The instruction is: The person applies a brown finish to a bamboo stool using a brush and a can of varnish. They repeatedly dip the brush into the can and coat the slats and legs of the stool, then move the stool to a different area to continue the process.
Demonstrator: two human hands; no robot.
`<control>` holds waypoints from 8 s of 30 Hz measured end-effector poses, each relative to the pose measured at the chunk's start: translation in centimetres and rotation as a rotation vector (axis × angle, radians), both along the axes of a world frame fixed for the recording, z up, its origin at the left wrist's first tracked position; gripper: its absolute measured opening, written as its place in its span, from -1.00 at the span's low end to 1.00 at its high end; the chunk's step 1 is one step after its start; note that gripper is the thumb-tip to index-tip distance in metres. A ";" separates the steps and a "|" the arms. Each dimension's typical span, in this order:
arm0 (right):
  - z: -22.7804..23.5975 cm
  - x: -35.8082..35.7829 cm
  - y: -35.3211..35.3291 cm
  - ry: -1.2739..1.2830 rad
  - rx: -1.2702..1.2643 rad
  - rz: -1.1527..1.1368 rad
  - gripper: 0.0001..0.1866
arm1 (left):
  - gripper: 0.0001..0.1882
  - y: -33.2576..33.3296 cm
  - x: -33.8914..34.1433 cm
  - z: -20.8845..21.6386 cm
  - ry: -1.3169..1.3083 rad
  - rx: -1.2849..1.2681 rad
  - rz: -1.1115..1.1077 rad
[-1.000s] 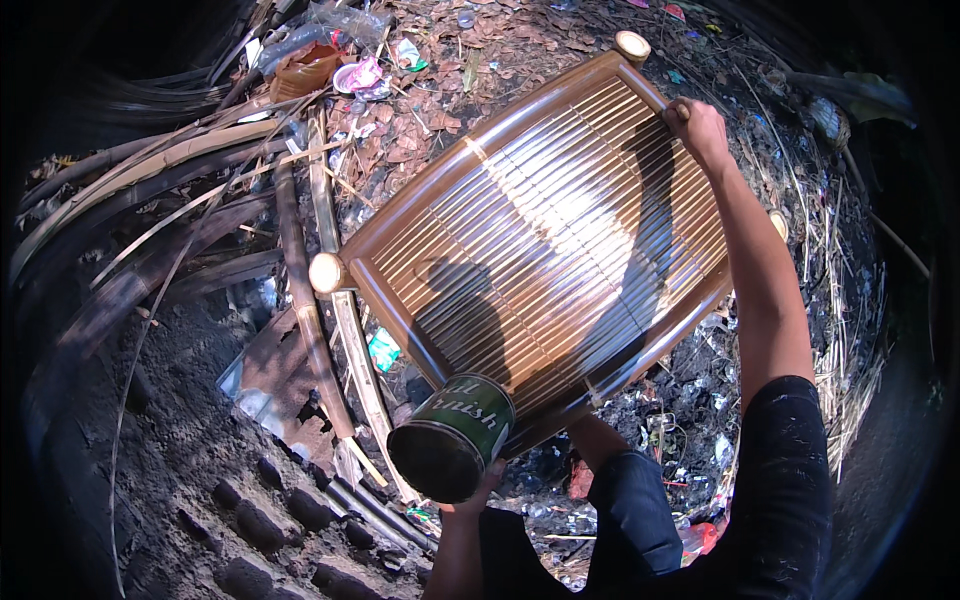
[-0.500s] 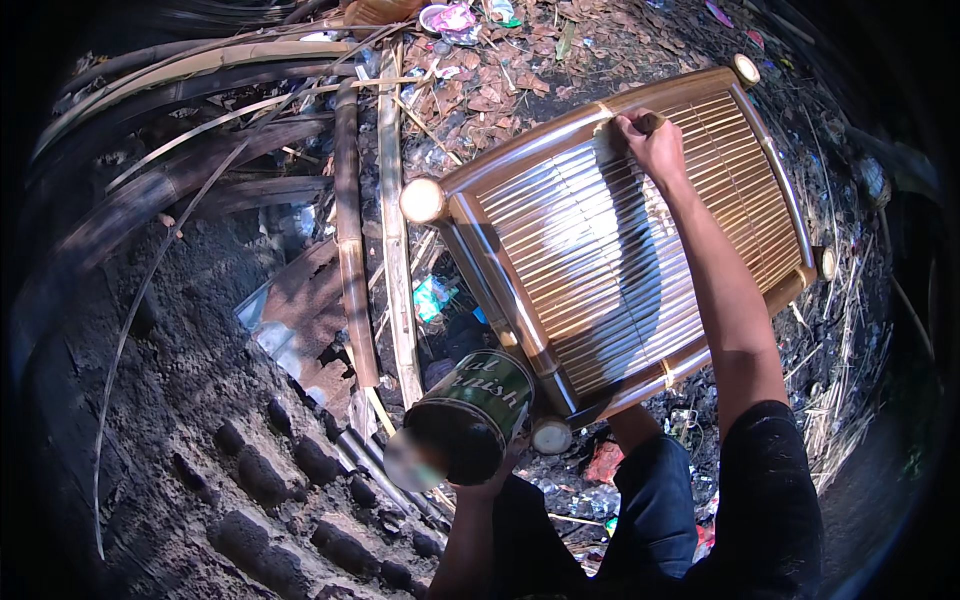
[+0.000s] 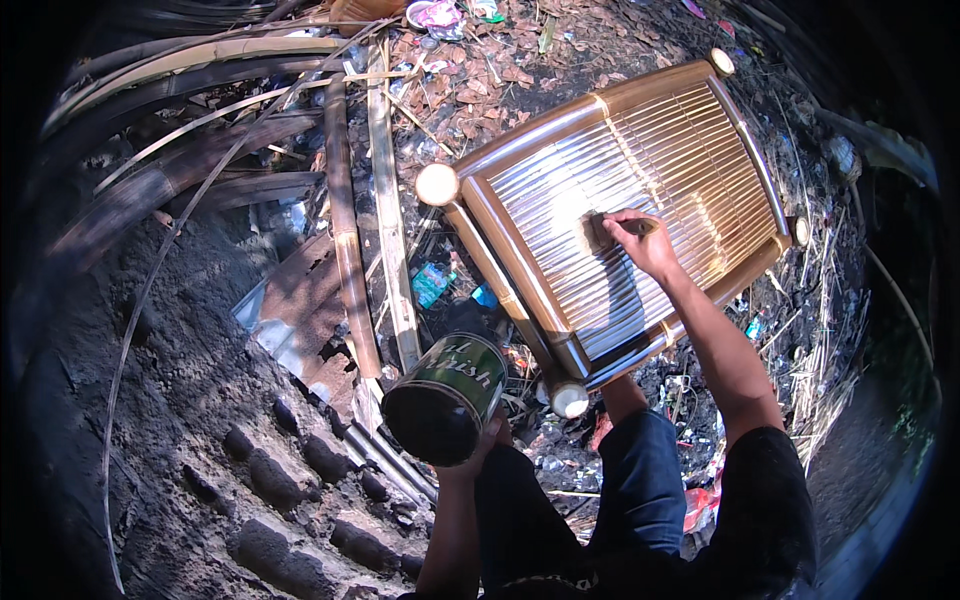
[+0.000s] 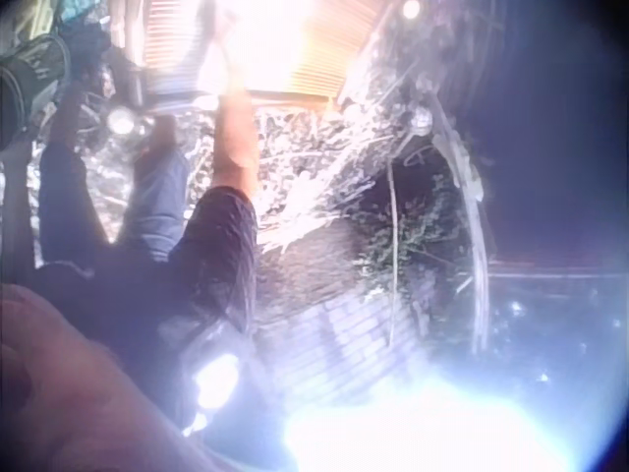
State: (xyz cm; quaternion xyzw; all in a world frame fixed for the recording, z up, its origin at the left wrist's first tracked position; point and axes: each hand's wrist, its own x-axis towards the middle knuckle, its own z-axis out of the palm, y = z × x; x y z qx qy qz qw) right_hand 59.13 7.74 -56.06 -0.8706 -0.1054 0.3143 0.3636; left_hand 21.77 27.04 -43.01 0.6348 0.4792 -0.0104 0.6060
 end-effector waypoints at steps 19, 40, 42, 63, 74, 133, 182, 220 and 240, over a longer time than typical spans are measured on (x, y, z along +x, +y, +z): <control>-1.2 11.9 -21.2 -0.456 -0.541 -0.395 -0.77 | -0.24 0.6 4.0 4.4 0.562 0.142 -0.093; 3.5 -13.4 -16.1 -0.170 -0.069 -0.319 -0.84 | -0.25 -5.3 9.5 5.5 -0.269 0.216 -0.283; 5.8 -15.5 -15.8 0.198 0.178 -0.212 -0.79 | -0.24 -5.8 10.5 7.0 -0.323 0.257 -0.311; 15.0 -22.0 -30.1 0.190 0.432 -0.670 -0.70 | -0.32 -17.0 16.5 23.0 -0.466 0.356 -0.508; 22.2 -46.6 -47.3 0.129 -0.369 -1.468 -0.49 | -0.35 -18.1 15.1 32.1 -0.612 0.416 -0.496; 30.0 -42.8 -63.3 0.079 0.299 -1.647 -0.71 | -0.38 -47.6 32.0 39.0 -0.760 0.188 -0.887; 12.8 34.2 -62.8 0.040 0.032 1.323 -0.69 | 0.26 -92.8 45.7 8.3 0.007 0.583 1.307; -40.6 27.4 -83.3 0.762 -0.072 0.062 -0.43 | -0.27 -95.4 41.2 -27.6 0.541 0.101 1.091; -36.1 30.3 -60.4 0.394 0.021 0.463 -0.54 | -0.32 -90.7 31.0 -37.0 0.266 0.114 0.795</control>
